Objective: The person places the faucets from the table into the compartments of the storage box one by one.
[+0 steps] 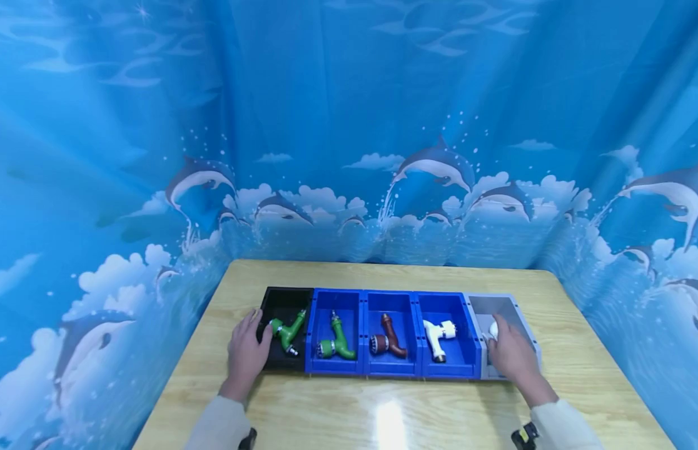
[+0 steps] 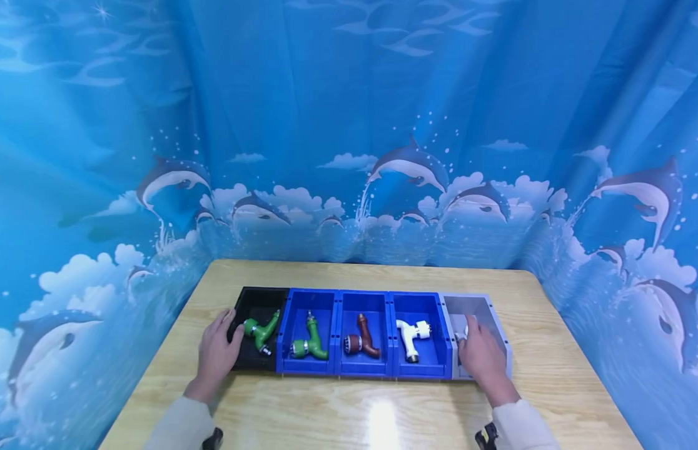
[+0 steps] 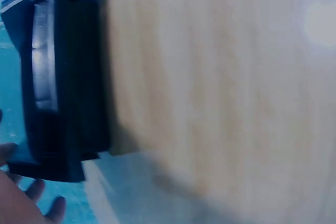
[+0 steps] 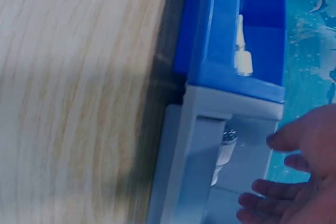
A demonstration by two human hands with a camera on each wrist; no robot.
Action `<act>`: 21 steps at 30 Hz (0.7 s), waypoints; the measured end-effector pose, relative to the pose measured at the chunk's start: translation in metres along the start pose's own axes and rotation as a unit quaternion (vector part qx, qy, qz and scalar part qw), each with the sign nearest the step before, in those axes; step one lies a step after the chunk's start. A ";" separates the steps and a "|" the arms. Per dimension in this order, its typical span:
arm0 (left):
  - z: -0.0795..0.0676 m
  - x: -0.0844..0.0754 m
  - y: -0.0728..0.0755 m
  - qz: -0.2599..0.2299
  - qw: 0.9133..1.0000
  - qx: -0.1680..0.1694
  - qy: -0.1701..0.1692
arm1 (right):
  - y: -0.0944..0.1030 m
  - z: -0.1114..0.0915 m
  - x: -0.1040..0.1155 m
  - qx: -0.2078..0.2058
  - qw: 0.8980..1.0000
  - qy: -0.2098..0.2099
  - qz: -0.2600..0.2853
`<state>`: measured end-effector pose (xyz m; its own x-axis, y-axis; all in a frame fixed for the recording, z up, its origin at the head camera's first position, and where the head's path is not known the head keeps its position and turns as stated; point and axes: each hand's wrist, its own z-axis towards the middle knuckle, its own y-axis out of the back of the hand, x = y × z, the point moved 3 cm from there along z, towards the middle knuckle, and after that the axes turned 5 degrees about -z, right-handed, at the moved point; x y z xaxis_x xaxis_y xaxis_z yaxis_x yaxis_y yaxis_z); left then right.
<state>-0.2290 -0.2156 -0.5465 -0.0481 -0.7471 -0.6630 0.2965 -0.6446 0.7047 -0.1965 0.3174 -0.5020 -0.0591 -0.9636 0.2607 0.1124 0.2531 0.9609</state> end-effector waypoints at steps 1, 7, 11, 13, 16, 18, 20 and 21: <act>0.001 -0.002 0.001 0.007 1.000 0.007 0.007 | 0.002 -0.001 0.001 -0.006 1.000 -0.003 0.004; 0.003 -0.012 0.006 0.029 0.997 0.054 0.052 | 0.013 -0.004 0.010 -0.025 0.999 -0.019 0.019; 0.001 -0.018 0.010 0.039 0.994 0.073 0.070 | 0.016 -0.008 0.018 -0.041 0.999 -0.020 0.020; 0.001 -0.020 0.011 0.046 0.993 0.079 0.074 | 0.017 -0.010 0.024 -0.054 0.998 -0.019 0.023; 0.000 -0.024 0.012 0.053 0.992 0.081 0.076 | 0.019 -0.012 0.033 -0.069 0.997 -0.013 0.025; 0.000 -0.027 0.013 0.049 0.993 0.076 0.075 | 0.020 -0.012 0.039 -0.068 0.997 -0.009 0.024; -0.001 -0.029 0.013 0.043 0.994 0.071 0.073 | 0.020 -0.012 0.044 -0.061 0.998 -0.005 0.022; -0.001 -0.031 0.013 0.040 0.994 0.070 0.071 | 0.020 -0.012 0.046 -0.056 0.998 -0.005 0.021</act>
<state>-0.2225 -0.2010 -0.5167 0.1083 -0.7733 -0.6248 0.1582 -0.6070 0.7788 -0.1848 0.2769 -0.4714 -0.0616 -0.9515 0.3014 0.2253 0.2809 0.9329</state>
